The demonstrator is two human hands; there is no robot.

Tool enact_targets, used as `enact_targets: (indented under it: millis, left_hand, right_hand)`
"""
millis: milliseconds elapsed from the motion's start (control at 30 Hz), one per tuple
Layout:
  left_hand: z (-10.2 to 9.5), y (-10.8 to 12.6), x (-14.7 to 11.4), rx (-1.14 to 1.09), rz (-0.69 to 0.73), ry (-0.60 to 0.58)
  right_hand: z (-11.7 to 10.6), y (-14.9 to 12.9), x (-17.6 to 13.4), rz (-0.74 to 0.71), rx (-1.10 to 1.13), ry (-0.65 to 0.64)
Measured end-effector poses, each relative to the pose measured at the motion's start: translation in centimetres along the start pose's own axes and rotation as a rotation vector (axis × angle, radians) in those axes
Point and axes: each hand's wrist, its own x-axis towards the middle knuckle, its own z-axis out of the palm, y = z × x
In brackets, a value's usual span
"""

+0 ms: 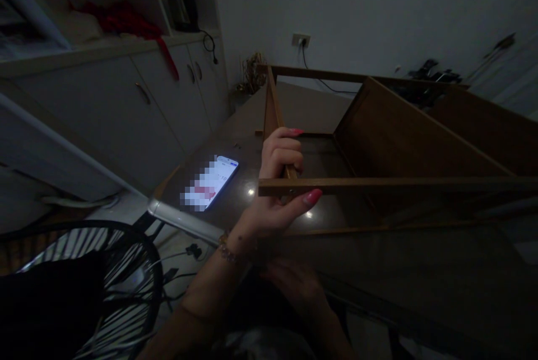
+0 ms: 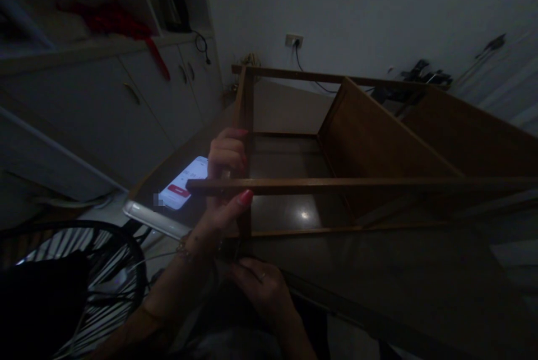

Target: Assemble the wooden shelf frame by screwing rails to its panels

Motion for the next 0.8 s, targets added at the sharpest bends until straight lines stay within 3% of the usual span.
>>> enact_targets:
  millis: [133, 333, 667, 800]
  left_hand:
    - [-0.06, 0.07, 0.01, 0.035, -0.005, -0.019]
    - [-0.15, 0.05, -0.11, 0.056, -0.026, -0.036]
    - [-0.09, 0.17, 0.01, 0.060, -0.009, -0.011]
    - [-0.12, 0.23, -0.02, 0.056, -0.013, 0.006]
  right_hand:
    - [-0.03, 0.16, 0.56, -0.024, -0.148, 0.115]
    - [-0.15, -0.31, 0.75, 0.027, -0.318, 0.074]
    - [-0.01, 0.00, 0.52, 0.186, -0.186, 0.004]
    - [-0.07, -0.04, 0.46, 0.110, -0.229, -0.035]
